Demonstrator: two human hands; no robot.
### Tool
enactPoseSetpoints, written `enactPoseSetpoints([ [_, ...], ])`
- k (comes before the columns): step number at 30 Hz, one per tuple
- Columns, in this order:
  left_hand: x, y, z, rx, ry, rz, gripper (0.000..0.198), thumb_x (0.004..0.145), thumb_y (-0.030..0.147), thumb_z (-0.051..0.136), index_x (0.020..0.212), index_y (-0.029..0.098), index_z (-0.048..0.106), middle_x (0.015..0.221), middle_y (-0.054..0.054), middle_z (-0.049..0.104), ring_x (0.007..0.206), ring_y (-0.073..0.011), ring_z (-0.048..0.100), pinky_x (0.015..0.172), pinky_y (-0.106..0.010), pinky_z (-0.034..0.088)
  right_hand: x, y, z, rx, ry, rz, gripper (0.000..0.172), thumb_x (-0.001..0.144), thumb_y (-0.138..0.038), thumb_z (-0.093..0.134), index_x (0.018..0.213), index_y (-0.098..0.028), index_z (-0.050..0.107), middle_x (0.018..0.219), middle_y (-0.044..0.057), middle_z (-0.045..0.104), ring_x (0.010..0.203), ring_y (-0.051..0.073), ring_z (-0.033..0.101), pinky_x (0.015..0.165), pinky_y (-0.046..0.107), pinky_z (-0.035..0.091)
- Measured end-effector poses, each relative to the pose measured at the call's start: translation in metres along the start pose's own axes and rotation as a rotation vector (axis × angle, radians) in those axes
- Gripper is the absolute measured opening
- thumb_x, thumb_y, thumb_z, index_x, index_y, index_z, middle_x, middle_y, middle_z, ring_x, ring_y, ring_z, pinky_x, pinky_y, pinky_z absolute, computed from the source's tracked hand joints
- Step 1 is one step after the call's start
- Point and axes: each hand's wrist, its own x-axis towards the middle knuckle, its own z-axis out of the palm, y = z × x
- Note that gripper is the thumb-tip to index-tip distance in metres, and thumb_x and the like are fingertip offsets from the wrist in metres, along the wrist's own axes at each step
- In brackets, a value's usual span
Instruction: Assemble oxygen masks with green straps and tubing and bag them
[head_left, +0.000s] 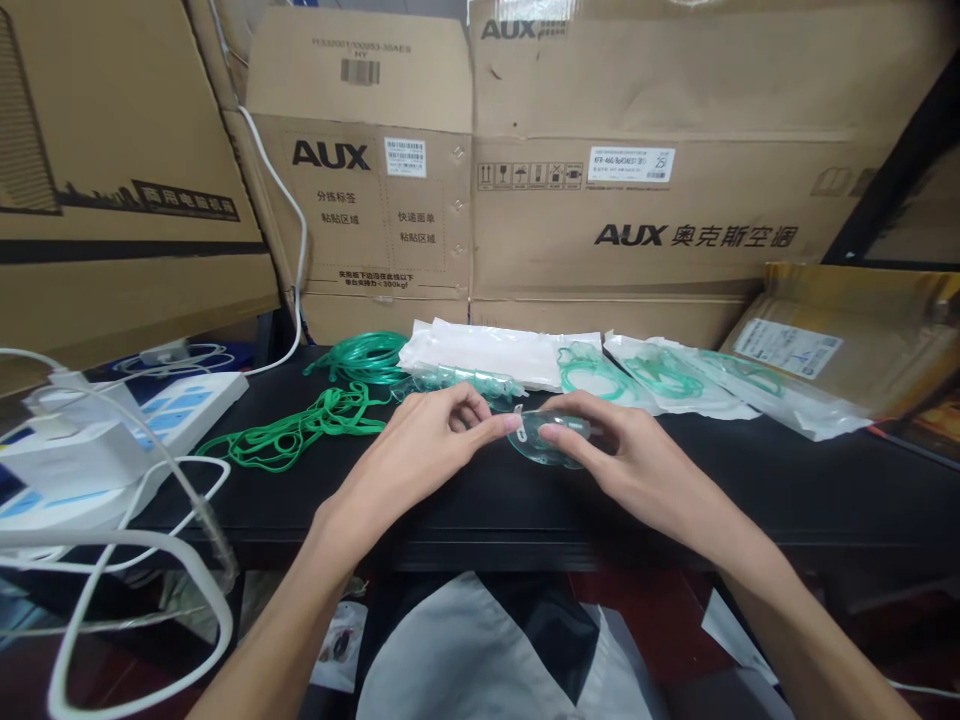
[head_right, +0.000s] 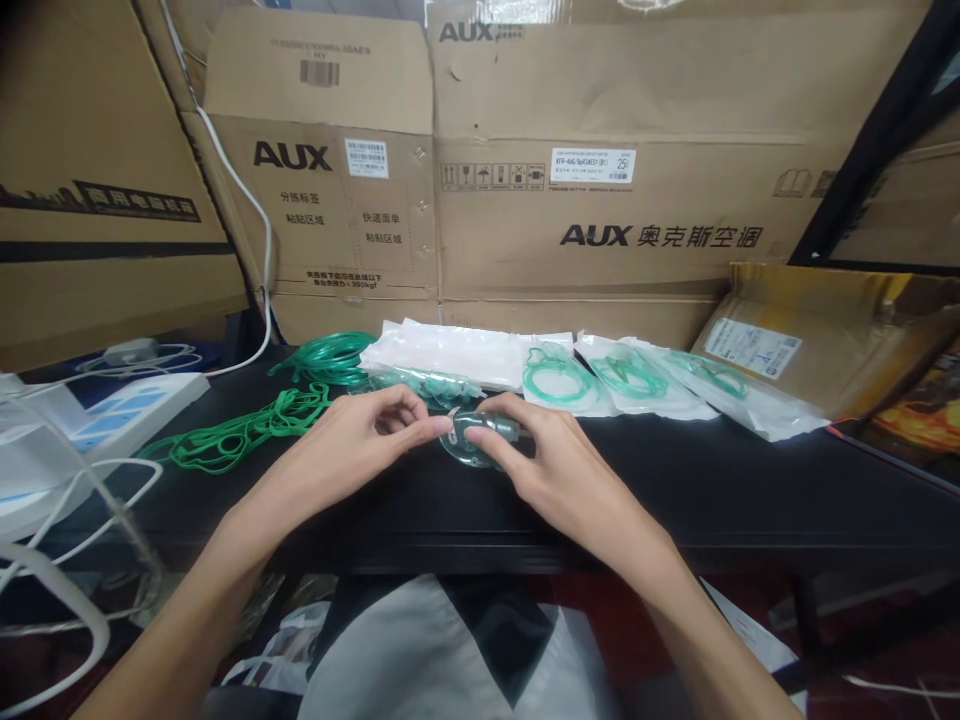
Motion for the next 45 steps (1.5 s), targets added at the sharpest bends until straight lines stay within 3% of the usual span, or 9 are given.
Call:
enactPoseSetpoints([
  [5,0.000,0.006,0.000,-0.099,-0.031,0.016,0.046,0.093,0.060,0.055,0.077,0.022,0.074,0.072,0.002,0.068,0.072,-0.0175,0.062,0.066,-0.025,0.040,-0.002,-0.005,0.001,0.032,0.101,-0.026,0.028,0.095,-0.050,0.061,0.110,-0.028,0.068,0.106,0.002,0.073,0.090,0.022,0.066,0.084,0.034,0.048],
  [10,0.003,0.013,0.012,-0.305,-0.022,-0.028,0.048,0.094,0.063,0.053,0.083,0.020,0.073,0.071,0.002,0.061,0.063,-0.0131,0.050,0.056,-0.025,0.033,-0.004,-0.010,0.005,0.028,0.139,-0.082,0.022,0.095,-0.045,0.064,0.107,-0.027,0.068,0.102,0.001,0.072,0.085,0.020,0.065,0.083,0.032,0.050],
  [16,0.004,0.020,0.027,-0.476,0.110,0.014,0.041,0.097,0.056,0.054,0.087,0.020,0.070,0.069,0.002,0.058,0.058,-0.0113,0.044,0.055,-0.024,0.032,-0.003,-0.012,0.016,0.031,0.260,-0.160,0.021,0.090,-0.038,0.072,0.107,-0.027,0.066,0.104,0.003,0.072,0.092,0.022,0.066,0.087,0.034,0.051],
  [19,0.004,0.021,0.027,-0.503,0.151,0.075,0.039,0.097,0.055,0.056,0.088,0.020,0.070,0.070,0.002,0.058,0.058,-0.0106,0.044,0.055,-0.024,0.034,-0.002,-0.012,0.015,0.269,0.252,-0.096,0.027,0.086,-0.043,0.076,0.105,-0.028,0.066,0.111,0.003,0.071,0.103,0.024,0.067,0.090,0.034,0.053],
  [22,0.003,0.021,0.025,-0.536,0.145,0.112,0.037,0.096,0.054,0.058,0.088,0.020,0.070,0.064,0.003,0.052,0.055,-0.0100,0.044,0.053,-0.023,0.035,-0.001,-0.011,0.011,0.508,0.169,0.032,0.034,0.093,-0.054,0.063,0.116,-0.029,0.066,0.116,0.004,0.072,0.112,0.025,0.067,0.093,0.036,0.054],
  [24,0.003,0.021,0.025,-0.531,0.145,0.122,0.036,0.095,0.053,0.059,0.089,0.019,0.070,0.062,0.004,0.051,0.052,-0.0092,0.044,0.052,-0.023,0.035,0.000,-0.011,0.009,0.592,0.105,0.094,0.039,0.098,-0.056,0.054,0.122,-0.028,0.067,0.118,0.005,0.073,0.115,0.025,0.066,0.096,0.038,0.051],
  [27,0.003,0.021,0.026,-0.514,0.171,0.137,0.034,0.096,0.051,0.060,0.091,0.019,0.071,0.061,0.004,0.054,0.051,-0.0084,0.046,0.053,-0.023,0.038,0.000,-0.011,0.009,0.657,0.062,0.131,0.037,0.097,-0.052,0.058,0.120,-0.026,0.072,0.123,0.006,0.073,0.119,0.025,0.063,0.102,0.039,0.047],
  [38,0.003,0.018,0.022,-0.527,0.110,0.157,0.027,0.091,0.045,0.069,0.097,0.020,0.078,0.066,0.003,0.059,0.054,-0.0088,0.049,0.058,-0.022,0.043,-0.001,-0.011,0.005,0.849,0.117,0.181,0.024,0.084,-0.039,0.079,0.101,-0.023,0.079,0.102,0.006,0.076,0.093,0.021,0.067,0.077,0.031,0.052],
  [45,0.000,0.023,0.023,-0.539,0.139,0.162,0.028,0.088,0.044,0.073,0.101,0.020,0.080,0.071,0.002,0.064,0.051,-0.0066,0.048,0.054,-0.021,0.043,-0.003,-0.014,0.006,0.880,0.226,0.162,0.020,0.081,-0.034,0.083,0.097,-0.023,0.080,0.100,0.004,0.077,0.098,0.022,0.068,0.082,0.031,0.052],
])
